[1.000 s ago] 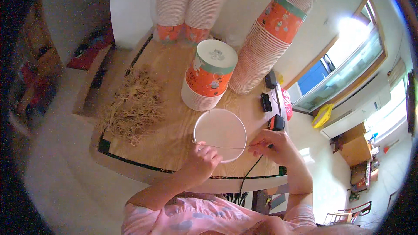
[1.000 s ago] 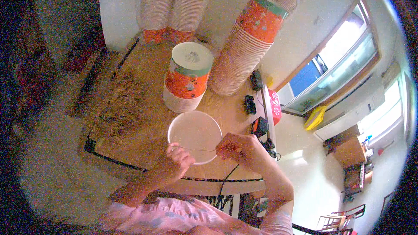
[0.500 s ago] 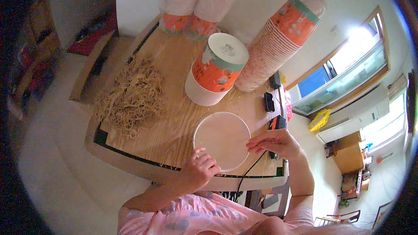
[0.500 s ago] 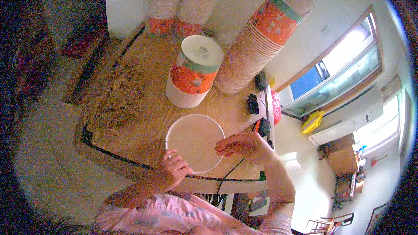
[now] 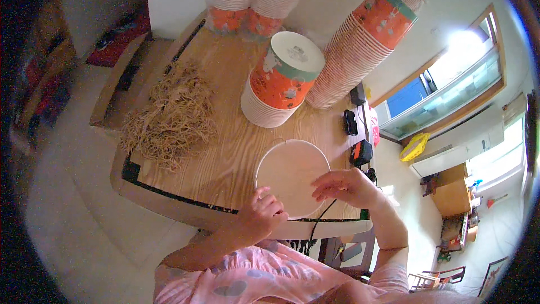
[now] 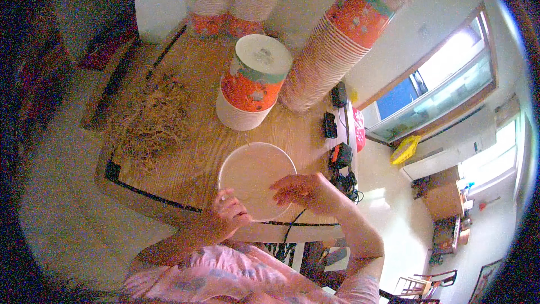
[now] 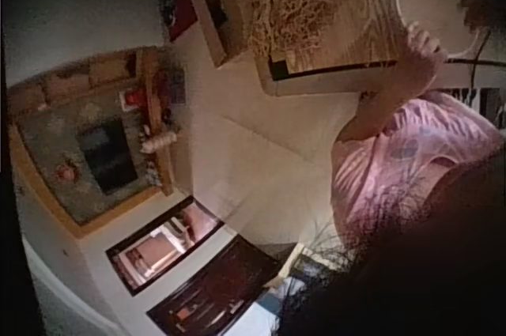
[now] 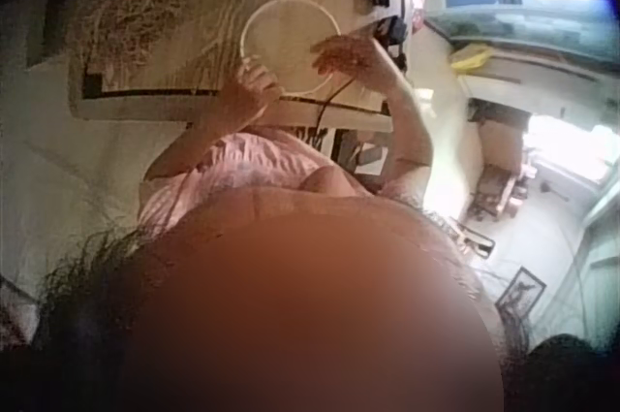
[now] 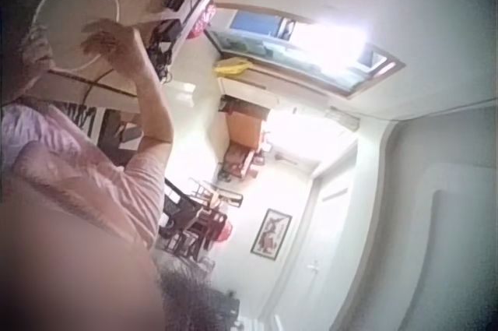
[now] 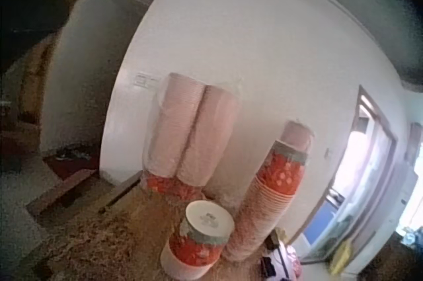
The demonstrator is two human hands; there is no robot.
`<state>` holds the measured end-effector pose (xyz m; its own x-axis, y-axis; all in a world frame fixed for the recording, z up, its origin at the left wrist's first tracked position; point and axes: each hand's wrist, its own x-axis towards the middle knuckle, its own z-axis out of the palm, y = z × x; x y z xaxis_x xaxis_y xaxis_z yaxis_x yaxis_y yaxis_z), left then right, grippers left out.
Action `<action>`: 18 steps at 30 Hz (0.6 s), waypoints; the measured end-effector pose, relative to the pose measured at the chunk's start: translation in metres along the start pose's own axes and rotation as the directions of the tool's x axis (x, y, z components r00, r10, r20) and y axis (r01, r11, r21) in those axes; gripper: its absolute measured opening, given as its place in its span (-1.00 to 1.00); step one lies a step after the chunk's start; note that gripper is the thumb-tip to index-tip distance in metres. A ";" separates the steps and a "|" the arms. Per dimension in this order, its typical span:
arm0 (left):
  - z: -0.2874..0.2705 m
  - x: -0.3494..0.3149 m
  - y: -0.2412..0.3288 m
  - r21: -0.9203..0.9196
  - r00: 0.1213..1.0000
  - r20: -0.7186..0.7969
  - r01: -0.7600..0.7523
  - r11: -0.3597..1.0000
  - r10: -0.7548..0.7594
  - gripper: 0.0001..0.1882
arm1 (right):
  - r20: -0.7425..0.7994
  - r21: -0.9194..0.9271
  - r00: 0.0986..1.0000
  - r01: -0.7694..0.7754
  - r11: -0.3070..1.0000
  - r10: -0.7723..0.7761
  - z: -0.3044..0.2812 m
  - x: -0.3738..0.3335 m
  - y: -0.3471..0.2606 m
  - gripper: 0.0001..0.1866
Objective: Punching holes into paper bowls and cups and threading thin ties through them for assembly.
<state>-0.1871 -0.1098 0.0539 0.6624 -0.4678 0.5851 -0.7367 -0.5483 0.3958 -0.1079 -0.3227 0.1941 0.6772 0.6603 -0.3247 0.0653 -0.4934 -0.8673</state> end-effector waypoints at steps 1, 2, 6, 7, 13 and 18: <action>0.001 0.000 0.001 0.005 1.000 -0.019 0.005 1.000 -0.005 -0.96 | 0.016 -0.111 0.999 0.052 0.992 -0.051 -0.001 0.000 0.003 -0.81; 0.001 -0.001 0.001 0.009 0.999 -0.037 0.011 1.000 -0.011 -0.96 | 0.013 -0.105 0.999 0.050 0.993 -0.049 -0.001 0.000 0.003 -0.81; -0.002 0.000 -0.002 0.004 1.000 0.000 0.017 1.000 -0.017 -0.96 | 0.019 -0.137 0.999 0.032 0.990 -0.029 -0.003 0.002 0.003 -0.85; -0.003 0.000 -0.002 -0.007 1.000 0.005 0.011 1.000 -0.011 -0.94 | 0.014 -0.165 1.000 0.023 0.986 -0.021 -0.001 0.001 0.005 -0.85; -0.006 0.001 0.001 -0.032 0.999 0.047 -0.012 0.999 0.014 -0.90 | -0.043 -0.440 0.992 0.090 0.893 -0.121 0.005 0.008 0.001 -0.89; -0.006 0.001 0.005 -0.013 0.992 0.122 -0.038 0.999 0.039 -0.83 | 0.053 -0.722 0.992 0.116 0.682 -0.114 0.030 0.041 0.034 -0.89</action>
<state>-0.1908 -0.1088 0.0601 0.6446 -0.5701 0.5094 -0.7630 -0.5213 0.3821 -0.0995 -0.2951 0.1404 0.6260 0.7409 -0.2433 0.6526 -0.6685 -0.3566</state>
